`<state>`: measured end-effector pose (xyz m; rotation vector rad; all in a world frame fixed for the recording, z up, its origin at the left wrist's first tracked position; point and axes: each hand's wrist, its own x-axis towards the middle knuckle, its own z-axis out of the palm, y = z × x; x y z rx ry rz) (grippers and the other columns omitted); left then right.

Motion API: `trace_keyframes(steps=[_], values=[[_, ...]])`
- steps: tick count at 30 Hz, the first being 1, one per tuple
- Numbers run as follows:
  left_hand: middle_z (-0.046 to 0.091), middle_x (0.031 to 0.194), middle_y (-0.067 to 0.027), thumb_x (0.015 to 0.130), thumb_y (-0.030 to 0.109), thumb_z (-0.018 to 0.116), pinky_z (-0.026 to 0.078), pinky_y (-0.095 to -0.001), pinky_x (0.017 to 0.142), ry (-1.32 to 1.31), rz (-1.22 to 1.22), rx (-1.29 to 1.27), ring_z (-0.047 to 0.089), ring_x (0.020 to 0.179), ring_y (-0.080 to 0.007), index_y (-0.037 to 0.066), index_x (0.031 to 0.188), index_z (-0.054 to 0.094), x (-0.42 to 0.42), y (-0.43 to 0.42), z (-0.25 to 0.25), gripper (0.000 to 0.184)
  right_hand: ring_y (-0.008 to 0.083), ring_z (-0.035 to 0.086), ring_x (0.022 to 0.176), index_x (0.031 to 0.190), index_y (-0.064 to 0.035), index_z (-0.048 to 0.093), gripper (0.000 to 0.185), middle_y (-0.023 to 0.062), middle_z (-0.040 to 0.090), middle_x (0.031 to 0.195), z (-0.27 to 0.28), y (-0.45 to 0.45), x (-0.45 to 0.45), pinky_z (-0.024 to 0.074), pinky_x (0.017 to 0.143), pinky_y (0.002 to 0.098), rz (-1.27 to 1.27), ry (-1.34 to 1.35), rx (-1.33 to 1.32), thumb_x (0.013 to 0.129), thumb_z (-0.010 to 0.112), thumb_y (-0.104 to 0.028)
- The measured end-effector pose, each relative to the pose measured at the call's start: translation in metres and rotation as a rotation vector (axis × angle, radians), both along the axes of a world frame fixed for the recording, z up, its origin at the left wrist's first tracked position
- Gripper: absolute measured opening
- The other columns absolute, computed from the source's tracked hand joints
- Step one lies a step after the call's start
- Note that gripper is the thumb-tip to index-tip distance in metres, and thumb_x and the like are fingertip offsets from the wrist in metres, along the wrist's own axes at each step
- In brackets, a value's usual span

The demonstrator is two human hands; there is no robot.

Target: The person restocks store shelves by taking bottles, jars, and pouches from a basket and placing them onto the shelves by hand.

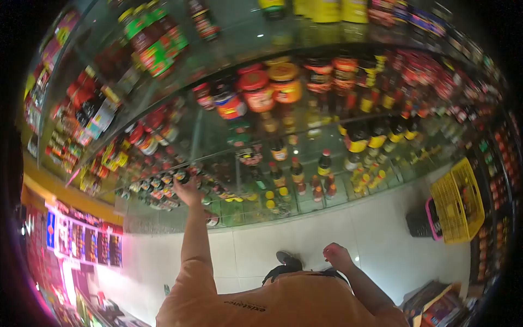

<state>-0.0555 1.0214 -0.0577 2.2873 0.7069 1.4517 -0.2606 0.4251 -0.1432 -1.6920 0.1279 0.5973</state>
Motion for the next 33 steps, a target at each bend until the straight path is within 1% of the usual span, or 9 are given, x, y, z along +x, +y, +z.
trace_keyframes(steps=[5,9,11,15,20,22,24,25,33], values=[[0.060,0.115,-0.0159,0.077,0.021,0.084,0.047,-0.0413,0.088,-0.211,-0.063,-0.174,0.057,0.100,-0.0303,-0.004,0.124,0.056,-0.034,-0.088,0.002,0.060,0.0160,0.067,0.071,0.101,-0.0046,0.065,0.022,0.0072,0.069,0.082,-0.023,-0.102,-0.064,0.0531,0.064,0.0309,-0.141,0.081,-0.109,0.090,0.066,-0.024],[0.066,0.109,-0.0217,0.089,0.024,0.071,0.049,-0.0468,0.083,0.018,-0.180,-0.347,0.065,0.096,-0.0365,-0.003,0.116,0.059,-0.107,-0.143,-0.152,0.041,0.0177,0.069,0.070,0.099,-0.0031,0.065,0.024,0.0095,0.070,0.083,-0.049,-0.182,-0.127,0.0543,0.065,0.0320,-0.278,0.117,-0.198,0.088,0.066,-0.025],[0.071,0.089,-0.0177,0.091,0.028,0.066,0.051,-0.0493,0.074,0.709,-0.125,-0.272,0.068,0.084,-0.0344,0.000,0.112,0.063,-0.165,-0.184,-0.238,0.035,0.0177,0.069,0.070,0.099,-0.0021,0.066,0.018,0.0101,0.070,0.083,-0.057,-0.216,-0.161,0.0547,0.059,0.0313,-0.368,0.274,-0.249,0.089,0.066,-0.018],[0.071,0.096,-0.0071,0.099,0.027,0.056,0.056,-0.0399,0.068,1.462,-0.680,-1.966,0.067,0.079,-0.0228,0.009,0.116,0.065,-0.270,-0.253,-0.333,0.027,0.0185,0.068,0.063,0.097,-0.0024,0.066,0.016,0.0100,0.069,0.079,-0.113,-0.273,-0.235,0.0557,0.056,0.0317,-0.473,0.371,-0.402,0.089,0.065,-0.016],[0.072,0.111,-0.0092,0.099,0.033,0.055,0.051,-0.0401,0.091,1.802,-1.813,0.051,0.062,0.112,-0.0265,0.019,0.119,0.068,-0.242,-0.363,-0.264,0.028,0.0205,0.067,0.057,0.097,-0.0034,0.064,0.012,0.0105,0.067,0.074,-0.184,-0.309,-0.315,0.0536,0.047,0.0336,-0.821,0.585,-0.214,0.092,0.060,-0.014],[0.072,0.105,-0.0104,0.090,0.044,0.066,0.052,-0.0391,0.088,1.875,-1.462,0.306,0.067,0.100,-0.0283,0.016,0.102,0.074,-0.203,-0.369,-0.360,0.031,0.0219,0.066,0.055,0.099,-0.0036,0.064,0.013,0.0114,0.067,0.075,-0.193,-0.317,-0.329,0.0540,0.046,0.0348,-0.873,0.713,-0.157,0.091,0.061,-0.014],[0.072,0.090,-0.0077,0.088,0.024,0.072,0.055,-0.0356,0.069,1.626,-1.300,-1.147,0.068,0.077,-0.0224,0.010,0.102,0.072,-0.146,-0.399,-0.345,0.020,0.0214,0.068,0.055,0.083,-0.0035,0.067,0.016,0.0100,0.069,0.075,-0.187,-0.317,-0.325,0.0541,0.044,0.0321,-0.852,0.824,-0.211,0.093,0.061,-0.015],[0.071,0.087,-0.0069,0.088,0.016,0.070,0.053,-0.0323,0.059,1.511,-1.143,-1.272,0.066,0.068,-0.0178,0.008,0.103,0.069,-0.123,-0.429,-0.331,0.017,0.0213,0.069,0.055,0.080,-0.0028,0.068,0.020,0.0094,0.070,0.075,-0.184,-0.318,-0.322,0.0550,0.045,0.0316,-0.845,0.823,-0.244,0.093,0.062,-0.017],[0.069,0.089,-0.0065,0.090,0.023,0.065,0.049,-0.0297,0.060,1.496,-0.989,-0.980,0.066,0.074,-0.0167,0.007,0.106,0.064,-0.007,-0.642,-0.279,0.023,0.0192,0.070,0.073,0.106,-0.0077,0.067,0.023,0.0113,0.072,0.088,-0.148,-0.397,-0.233,0.0595,0.062,0.0323,-0.629,0.661,-0.372,0.089,0.063,-0.022]])
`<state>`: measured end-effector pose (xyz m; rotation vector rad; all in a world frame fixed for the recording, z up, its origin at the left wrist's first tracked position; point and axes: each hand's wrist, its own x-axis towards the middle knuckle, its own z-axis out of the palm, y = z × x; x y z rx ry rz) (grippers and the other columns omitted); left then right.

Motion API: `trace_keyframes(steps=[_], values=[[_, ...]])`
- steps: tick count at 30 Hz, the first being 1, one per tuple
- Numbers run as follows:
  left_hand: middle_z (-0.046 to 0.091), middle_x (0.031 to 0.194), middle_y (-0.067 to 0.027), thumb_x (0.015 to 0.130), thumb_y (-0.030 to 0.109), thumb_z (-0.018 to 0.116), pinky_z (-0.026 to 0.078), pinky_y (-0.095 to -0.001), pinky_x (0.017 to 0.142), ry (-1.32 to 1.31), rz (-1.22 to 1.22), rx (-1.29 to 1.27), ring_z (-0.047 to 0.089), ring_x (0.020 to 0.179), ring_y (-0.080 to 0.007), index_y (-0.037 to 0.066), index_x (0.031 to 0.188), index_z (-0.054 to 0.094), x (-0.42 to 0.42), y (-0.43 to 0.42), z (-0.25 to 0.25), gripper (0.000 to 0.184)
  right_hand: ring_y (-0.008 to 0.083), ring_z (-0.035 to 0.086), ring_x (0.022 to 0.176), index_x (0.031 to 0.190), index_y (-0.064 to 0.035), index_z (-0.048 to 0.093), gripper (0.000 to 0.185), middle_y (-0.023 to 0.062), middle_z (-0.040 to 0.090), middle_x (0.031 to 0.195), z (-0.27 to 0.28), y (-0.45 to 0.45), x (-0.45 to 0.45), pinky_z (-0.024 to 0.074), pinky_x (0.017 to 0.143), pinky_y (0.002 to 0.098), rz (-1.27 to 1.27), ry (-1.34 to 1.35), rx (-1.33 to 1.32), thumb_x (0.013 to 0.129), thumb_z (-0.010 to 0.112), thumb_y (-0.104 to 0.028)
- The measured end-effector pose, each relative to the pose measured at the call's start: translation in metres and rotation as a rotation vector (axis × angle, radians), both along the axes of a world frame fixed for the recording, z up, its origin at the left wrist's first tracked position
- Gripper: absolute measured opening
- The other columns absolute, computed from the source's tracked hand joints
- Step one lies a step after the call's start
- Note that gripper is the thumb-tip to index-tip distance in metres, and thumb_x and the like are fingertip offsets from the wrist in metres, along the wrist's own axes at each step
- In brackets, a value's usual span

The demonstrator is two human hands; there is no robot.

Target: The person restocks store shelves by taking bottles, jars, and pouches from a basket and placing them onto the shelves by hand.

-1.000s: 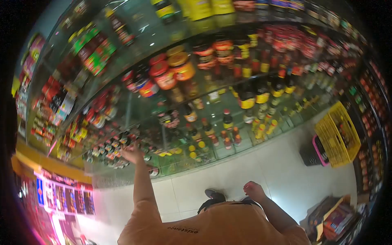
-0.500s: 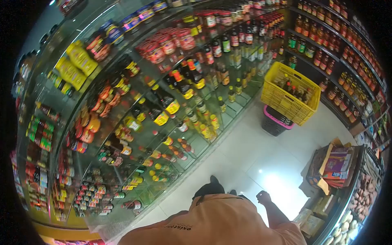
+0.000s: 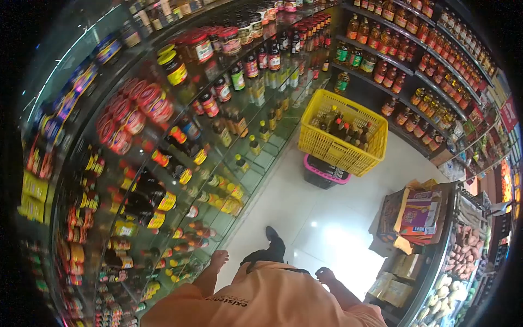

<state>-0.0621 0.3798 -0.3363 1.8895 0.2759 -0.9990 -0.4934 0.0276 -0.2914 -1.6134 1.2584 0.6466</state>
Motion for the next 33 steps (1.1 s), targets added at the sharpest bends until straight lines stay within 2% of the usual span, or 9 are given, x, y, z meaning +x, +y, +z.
trace_keyframes(steps=[2,4,8,16,20,21,29,31,33], values=[[0.070,0.092,-0.0072,0.089,0.026,0.066,0.051,-0.0306,0.064,0.057,-0.215,0.052,0.066,0.076,-0.0171,0.006,0.109,0.064,0.010,-0.031,0.003,0.029,0.0183,0.070,0.068,0.101,-0.0074,0.067,0.019,0.0097,0.071,0.085,-0.023,-0.034,0.013,0.0574,0.058,0.0312,-0.280,-0.070,0.143,0.089,0.063,-0.021],[0.071,0.096,-0.0085,0.090,0.030,0.067,0.051,-0.0319,0.067,0.128,-0.320,0.058,0.067,0.077,-0.0180,0.005,0.112,0.065,0.022,-0.050,-0.015,0.033,0.0175,0.068,0.063,0.097,-0.0070,0.066,0.014,0.0093,0.070,0.081,-0.006,-0.073,0.042,0.0546,0.052,0.0301,-0.328,-0.105,0.073,0.091,0.062,-0.019],[0.071,0.095,-0.0089,0.090,0.030,0.067,0.051,-0.0327,0.065,0.197,-0.289,0.020,0.067,0.076,-0.0180,0.006,0.111,0.065,0.055,-0.078,-0.026,0.032,0.0194,0.064,0.060,0.098,-0.0052,0.063,0.010,0.0108,0.067,0.078,0.022,-0.138,0.097,0.0504,0.049,0.0306,-0.618,-0.228,0.008,0.090,0.060,-0.010],[0.069,0.091,-0.0073,0.089,0.028,0.067,0.049,-0.0333,0.061,0.219,-0.005,-0.003,0.065,0.073,-0.0183,0.008,0.105,0.063,0.123,-0.127,-0.024,0.026,0.0206,0.066,0.061,0.099,-0.0034,0.062,0.012,0.0109,0.065,0.079,0.029,-0.222,0.123,0.0526,0.050,0.0318,-0.622,-0.260,0.040,0.096,0.056,-0.014],[0.067,0.088,-0.0069,0.090,0.025,0.064,0.047,-0.0322,0.059,0.579,0.064,-0.343,0.064,0.071,-0.0182,0.010,0.110,0.060,0.151,-0.120,-0.076,0.026,0.0195,0.065,0.062,0.101,-0.0038,0.061,0.015,0.0092,0.065,0.078,0.044,-0.315,0.154,0.0508,0.050,0.0302,-0.734,-0.344,-0.158,0.096,0.054,-0.017],[0.067,0.089,-0.0070,0.091,0.025,0.064,0.047,-0.0310,0.057,0.206,0.018,0.069,0.064,0.070,-0.0180,0.010,0.111,0.059,0.126,-0.159,-0.029,0.026,0.0188,0.065,0.061,0.100,-0.0042,0.060,0.015,0.0087,0.064,0.078,0.046,-0.348,0.161,0.0499,0.050,0.0296,-0.748,-0.395,-0.199,0.096,0.054,-0.017],[0.059,0.082,-0.0037,0.094,0.028,0.059,0.042,-0.0299,0.054,0.278,0.204,-0.205,0.056,0.065,-0.0176,0.014,0.097,0.055,0.085,-0.223,-0.009,0.015,0.0172,0.064,0.060,0.104,-0.0029,0.060,0.021,0.0100,0.066,0.080,0.046,-0.599,0.240,0.0495,0.052,0.0311,-0.618,-0.579,-0.483,0.093,0.058,-0.020],[0.053,0.078,-0.0035,0.094,0.029,0.059,0.040,-0.0298,0.053,0.324,0.252,-0.269,0.052,0.062,-0.0180,0.016,0.091,0.052,0.064,-0.242,-0.003,0.015,0.0233,0.069,0.071,0.113,-0.0042,0.059,0.030,0.0154,0.069,0.088,0.030,-0.645,0.253,0.0537,0.061,0.0357,-0.389,-0.425,-0.638,0.089,0.063,-0.022],[0.058,0.084,-0.0076,0.093,0.023,0.061,0.046,-0.0320,0.060,0.219,0.117,-0.106,0.058,0.068,-0.0206,0.011,0.104,0.055,0.049,-0.281,0.018,0.017,0.0275,0.070,0.078,0.117,-0.0056,0.058,0.035,0.0178,0.069,0.093,0.053,-0.671,0.275,0.0544,0.068,0.0381,-0.381,-0.366,-0.549,0.087,0.065,-0.023]])
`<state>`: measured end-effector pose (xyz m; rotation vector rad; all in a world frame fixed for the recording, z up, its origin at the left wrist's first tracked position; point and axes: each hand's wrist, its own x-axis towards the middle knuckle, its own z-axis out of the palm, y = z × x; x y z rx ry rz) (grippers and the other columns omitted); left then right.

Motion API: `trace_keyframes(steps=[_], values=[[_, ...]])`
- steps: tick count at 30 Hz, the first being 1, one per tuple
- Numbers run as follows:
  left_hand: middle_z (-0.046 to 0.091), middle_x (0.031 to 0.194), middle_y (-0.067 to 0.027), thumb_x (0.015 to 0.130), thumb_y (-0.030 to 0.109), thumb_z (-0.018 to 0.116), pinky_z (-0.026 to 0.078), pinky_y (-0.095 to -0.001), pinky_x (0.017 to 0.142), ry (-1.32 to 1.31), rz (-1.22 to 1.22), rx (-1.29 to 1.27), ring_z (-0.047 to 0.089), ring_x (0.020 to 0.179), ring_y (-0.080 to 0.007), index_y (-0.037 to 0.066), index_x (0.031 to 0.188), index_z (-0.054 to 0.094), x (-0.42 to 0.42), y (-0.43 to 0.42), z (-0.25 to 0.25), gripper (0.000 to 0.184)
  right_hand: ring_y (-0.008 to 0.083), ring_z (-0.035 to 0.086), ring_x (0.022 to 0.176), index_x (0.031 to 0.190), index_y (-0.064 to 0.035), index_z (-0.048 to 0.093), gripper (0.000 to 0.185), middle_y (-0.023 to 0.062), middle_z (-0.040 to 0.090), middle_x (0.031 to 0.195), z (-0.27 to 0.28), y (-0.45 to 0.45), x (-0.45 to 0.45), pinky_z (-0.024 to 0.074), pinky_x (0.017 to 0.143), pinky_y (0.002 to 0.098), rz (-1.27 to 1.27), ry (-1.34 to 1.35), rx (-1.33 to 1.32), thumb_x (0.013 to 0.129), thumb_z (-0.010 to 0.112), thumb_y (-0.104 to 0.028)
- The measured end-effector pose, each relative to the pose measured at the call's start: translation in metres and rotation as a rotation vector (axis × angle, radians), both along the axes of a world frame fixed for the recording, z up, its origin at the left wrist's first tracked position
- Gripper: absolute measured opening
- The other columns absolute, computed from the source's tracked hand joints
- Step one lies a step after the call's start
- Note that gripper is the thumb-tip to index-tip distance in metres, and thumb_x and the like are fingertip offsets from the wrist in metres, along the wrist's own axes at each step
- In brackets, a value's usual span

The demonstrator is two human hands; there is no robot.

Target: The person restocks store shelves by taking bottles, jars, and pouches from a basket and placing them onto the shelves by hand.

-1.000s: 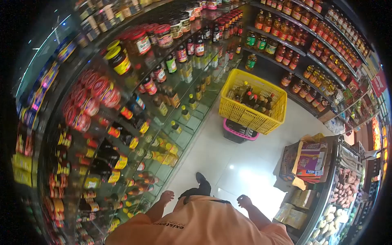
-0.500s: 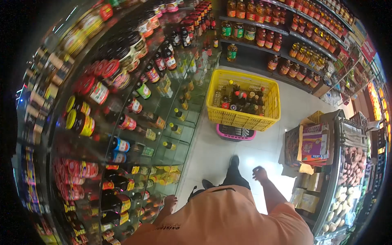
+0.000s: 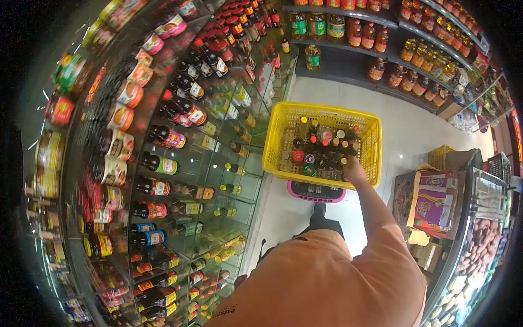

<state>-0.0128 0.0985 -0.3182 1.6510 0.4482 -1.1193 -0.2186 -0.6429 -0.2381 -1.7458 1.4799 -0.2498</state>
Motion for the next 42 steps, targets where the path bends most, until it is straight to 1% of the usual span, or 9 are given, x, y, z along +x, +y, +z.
trace_keyframes(steps=[8,18,19,21,25,33,35,36,42], values=[[0.068,0.090,-0.0104,0.095,0.032,0.053,0.053,-0.0302,0.075,-0.444,-0.690,0.444,0.067,0.083,-0.0165,-0.002,0.094,0.068,-0.059,-0.064,-0.005,0.037,0.0410,0.066,0.103,0.130,-0.0118,0.052,0.051,0.0231,0.068,0.108,-0.095,-0.074,0.017,0.0528,0.088,0.0485,0.301,0.394,0.091,0.081,0.067,-0.020],[0.069,0.092,-0.0102,0.096,0.030,0.055,0.053,-0.0304,0.076,-0.281,-0.932,0.441,0.068,0.083,-0.0186,-0.001,0.098,0.068,-0.019,-0.147,0.030,0.033,0.0412,0.067,0.100,0.126,-0.0129,0.054,0.041,0.0206,0.070,0.106,-0.123,-0.080,0.030,0.0543,0.083,0.0515,0.284,0.505,0.083,0.087,0.061,-0.022],[0.070,0.094,-0.0102,0.097,0.025,0.057,0.054,-0.0312,0.075,-0.271,-0.410,0.277,0.069,0.083,-0.0200,0.001,0.102,0.066,-0.026,-0.149,0.020,0.026,0.0412,0.067,0.099,0.124,-0.0124,0.055,0.039,0.0207,0.070,0.104,-0.114,-0.079,0.027,0.0544,0.082,0.0517,0.303,0.455,0.052,0.087,0.061,-0.023],[0.070,0.096,-0.0108,0.097,0.020,0.059,0.055,-0.0314,0.073,-0.406,-0.768,0.408,0.069,0.083,-0.0198,0.000,0.110,0.064,0.009,-0.198,0.050,0.024,0.0411,0.068,0.095,0.122,-0.0117,0.055,0.039,0.0204,0.071,0.100,-0.070,-0.081,0.023,0.0546,0.080,0.0514,0.362,0.489,0.014,0.086,0.061,-0.026],[0.070,0.096,-0.0113,0.096,0.013,0.061,0.056,-0.0303,0.076,-0.493,-0.324,0.045,0.069,0.085,-0.0182,-0.003,0.113,0.060,0.056,-0.257,0.019,0.024,0.0396,0.069,0.087,0.117,-0.0108,0.061,0.039,0.0186,0.071,0.091,0.001,-0.082,0.010,0.0546,0.077,0.0499,0.382,0.424,0.014,0.083,0.065,-0.029],[0.068,0.113,-0.0142,0.085,0.016,0.077,0.054,-0.0345,0.086,-0.766,-0.774,-0.370,0.069,0.098,-0.0241,0.001,0.126,0.056,0.052,-0.560,0.171,0.049,0.0343,0.067,0.072,0.101,-0.0043,0.067,0.033,0.0166,0.067,0.077,0.190,-0.080,0.011,0.0526,0.068,0.0431,0.351,-0.116,-0.024,0.077,0.075,-0.026],[0.067,0.113,-0.0104,0.080,0.017,0.082,0.051,-0.0332,0.092,-1.222,-1.089,-0.464,0.065,0.104,-0.0195,0.000,0.132,0.052,0.030,-0.619,0.232,0.063,0.0317,0.067,0.072,0.102,-0.0040,0.068,0.034,0.0170,0.067,0.078,0.227,-0.073,0.023,0.0524,0.068,0.0399,0.477,-0.267,0.035,0.075,0.077,-0.024],[0.067,0.113,-0.0104,0.080,0.017,0.082,0.051,-0.0332,0.092,-1.225,-1.095,-0.469,0.065,0.104,-0.0195,0.000,0.132,0.052,0.022,-0.637,0.243,0.063,0.0137,0.055,0.061,0.095,-0.0018,0.068,0.020,0.0072,0.061,0.070,0.230,-0.068,0.028,0.0437,0.054,0.0310,0.538,-0.462,-0.053,0.080,0.076,-0.013],[0.069,0.106,-0.0106,0.080,0.017,0.078,0.052,-0.0342,0.089,-0.433,-0.840,-0.588,0.068,0.101,-0.0227,-0.002,0.123,0.056,0.014,-0.638,0.224,0.052,0.0066,0.052,0.062,0.119,-0.0041,0.060,0.033,0.0001,0.061,0.080,0.218,-0.061,0.043,0.0403,0.053,0.0228,0.306,-0.807,0.451,0.091,0.071,-0.016]])
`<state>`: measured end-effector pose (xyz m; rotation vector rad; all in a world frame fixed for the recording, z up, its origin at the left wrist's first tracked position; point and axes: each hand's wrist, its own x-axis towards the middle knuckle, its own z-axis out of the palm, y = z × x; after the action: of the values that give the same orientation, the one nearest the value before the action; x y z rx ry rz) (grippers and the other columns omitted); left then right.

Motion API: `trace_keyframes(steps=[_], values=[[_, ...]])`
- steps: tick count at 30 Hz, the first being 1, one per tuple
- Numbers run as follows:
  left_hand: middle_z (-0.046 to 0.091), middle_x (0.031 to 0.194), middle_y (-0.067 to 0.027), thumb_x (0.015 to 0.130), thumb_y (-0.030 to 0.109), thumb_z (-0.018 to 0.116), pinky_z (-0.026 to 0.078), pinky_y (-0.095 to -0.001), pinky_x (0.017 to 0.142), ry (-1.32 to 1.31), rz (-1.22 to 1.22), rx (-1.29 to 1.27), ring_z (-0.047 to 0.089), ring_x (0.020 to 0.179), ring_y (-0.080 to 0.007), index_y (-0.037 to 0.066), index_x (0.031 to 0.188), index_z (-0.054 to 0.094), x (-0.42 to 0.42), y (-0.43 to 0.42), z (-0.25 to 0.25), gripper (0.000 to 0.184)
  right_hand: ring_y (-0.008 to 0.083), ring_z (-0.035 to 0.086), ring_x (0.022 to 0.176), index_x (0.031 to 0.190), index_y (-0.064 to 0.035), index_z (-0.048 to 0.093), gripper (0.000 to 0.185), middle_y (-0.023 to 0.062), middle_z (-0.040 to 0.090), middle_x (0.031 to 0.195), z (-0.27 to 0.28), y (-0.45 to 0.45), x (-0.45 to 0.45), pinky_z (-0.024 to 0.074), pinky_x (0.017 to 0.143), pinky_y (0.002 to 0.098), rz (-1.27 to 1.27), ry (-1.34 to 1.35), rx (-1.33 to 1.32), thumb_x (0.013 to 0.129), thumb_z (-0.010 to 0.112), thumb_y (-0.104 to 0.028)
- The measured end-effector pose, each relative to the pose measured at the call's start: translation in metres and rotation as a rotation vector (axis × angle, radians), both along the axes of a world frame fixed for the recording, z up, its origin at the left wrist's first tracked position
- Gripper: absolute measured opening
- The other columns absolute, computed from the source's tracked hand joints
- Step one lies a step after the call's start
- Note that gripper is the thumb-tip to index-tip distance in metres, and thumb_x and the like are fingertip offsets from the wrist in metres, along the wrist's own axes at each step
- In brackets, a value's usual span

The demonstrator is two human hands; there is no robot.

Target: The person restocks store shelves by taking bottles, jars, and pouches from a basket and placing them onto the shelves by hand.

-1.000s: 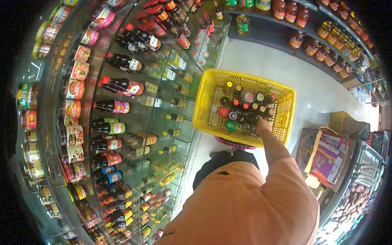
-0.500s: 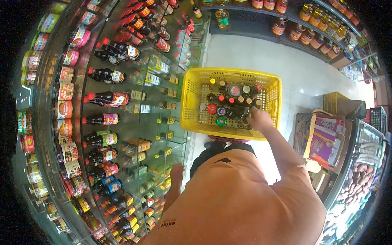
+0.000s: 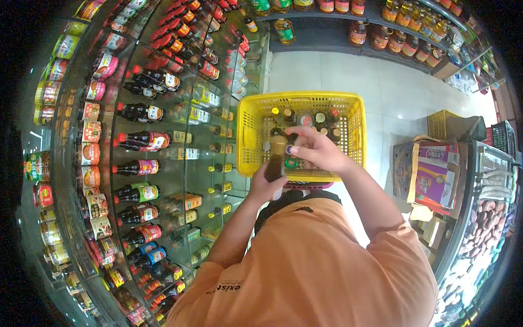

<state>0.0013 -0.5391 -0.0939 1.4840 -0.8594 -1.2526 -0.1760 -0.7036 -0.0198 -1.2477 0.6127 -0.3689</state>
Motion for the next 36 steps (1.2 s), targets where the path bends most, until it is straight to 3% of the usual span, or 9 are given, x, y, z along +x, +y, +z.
trace_keyframes(steps=[3,6,10,15,17,20,25,30,36], values=[[0.067,0.088,-0.0106,0.086,0.012,0.067,0.057,-0.0363,0.071,0.382,0.372,0.196,0.068,0.076,-0.0219,0.004,0.119,0.056,0.013,0.044,-0.004,0.035,0.0117,0.060,0.067,0.132,-0.0074,0.053,0.043,0.0049,0.064,0.088,-0.107,-0.010,-0.013,0.0492,0.057,0.0284,0.004,0.223,-0.242,0.093,0.068,-0.017],[0.066,0.085,-0.0123,0.094,0.031,0.058,0.056,-0.0397,0.065,0.512,0.578,0.203,0.067,0.073,-0.0264,0.005,0.114,0.055,0.043,0.118,-0.046,0.033,0.0343,0.066,0.101,0.127,-0.0022,0.058,0.051,0.0188,0.069,0.105,-0.188,-0.014,-0.049,0.0524,0.088,0.0415,0.075,0.778,-0.293,0.079,0.070,-0.016],[0.063,0.082,-0.0121,0.099,0.059,0.041,0.054,-0.0435,0.068,0.710,0.824,0.168,0.064,0.074,-0.0284,0.009,0.114,0.053,0.049,0.186,-0.030,0.054,0.0330,0.067,0.105,0.128,-0.0047,0.057,0.054,0.0167,0.069,0.113,-0.296,0.000,-0.096,0.0524,0.090,0.0403,0.189,0.898,-0.450,0.077,0.071,-0.013],[0.062,0.080,-0.0118,0.098,0.065,0.035,0.053,-0.0439,0.068,0.731,1.107,0.163,0.062,0.072,-0.0286,0.008,0.112,0.054,0.032,0.210,-0.005,0.063,0.0342,0.067,0.102,0.134,-0.0108,0.053,0.069,0.0169,0.070,0.110,-0.369,-0.008,-0.103,0.0532,0.087,0.0440,0.275,0.875,-0.078,0.072,0.081,-0.018],[0.062,0.080,-0.0123,0.095,0.069,0.035,0.053,-0.0450,0.069,0.815,1.190,0.138,0.062,0.073,-0.0292,0.008,0.111,0.056,0.023,0.211,0.003,0.066,0.0332,0.067,0.098,0.130,-0.0114,0.055,0.065,0.0146,0.071,0.107,-0.385,-0.014,-0.093,0.0533,0.083,0.0436,0.611,0.943,-0.622,0.071,0.082,-0.019],[0.062,0.083,-0.0120,0.095,0.069,0.034,0.053,-0.0458,0.070,0.918,1.225,0.091,0.062,0.074,-0.0296,0.009,0.113,0.057,0.013,0.218,0.011,0.067,0.0351,0.068,0.095,0.120,-0.0119,0.061,0.049,0.0154,0.071,0.101,-0.468,-0.024,-0.111,0.0534,0.081,0.0446,0.543,0.870,-0.378,0.075,0.079,-0.021],[0.061,0.084,-0.0108,0.095,0.071,0.028,0.052,-0.0459,0.067,0.918,1.251,0.022,0.063,0.072,-0.0286,0.010,0.120,0.052,0.000,0.225,0.035,0.070,0.0403,0.067,0.088,0.104,-0.0107,0.065,0.025,0.0187,0.070,0.093,-0.394,-0.016,-0.078,0.0518,0.074,0.0505,0.599,0.974,-0.740,0.083,0.069,-0.024],[0.065,0.093,-0.0151,0.091,0.056,0.053,0.055,-0.0412,0.071,0.877,0.932,-0.147,0.065,0.085,-0.0271,0.006,0.121,0.054,-0.016,0.280,0.031,0.059,0.0453,0.065,0.084,0.098,-0.0100,0.066,0.022,0.0203,0.070,0.088,-0.296,-0.017,-0.049,0.0503,0.070,0.0545,0.687,1.046,-0.867,0.084,0.067,-0.028],[0.059,0.110,-0.0083,0.085,0.052,0.063,0.056,-0.0398,0.077,0.816,1.046,-0.333,0.061,0.096,-0.0244,0.006,0.127,0.053,-0.049,0.338,0.036,0.064,0.0125,0.066,0.074,0.108,-0.0082,0.070,0.022,0.0036,0.073,0.090,-0.190,-0.013,-0.071,0.0519,0.059,0.0317,0.240,0.564,-0.593,0.087,0.071,-0.016]])
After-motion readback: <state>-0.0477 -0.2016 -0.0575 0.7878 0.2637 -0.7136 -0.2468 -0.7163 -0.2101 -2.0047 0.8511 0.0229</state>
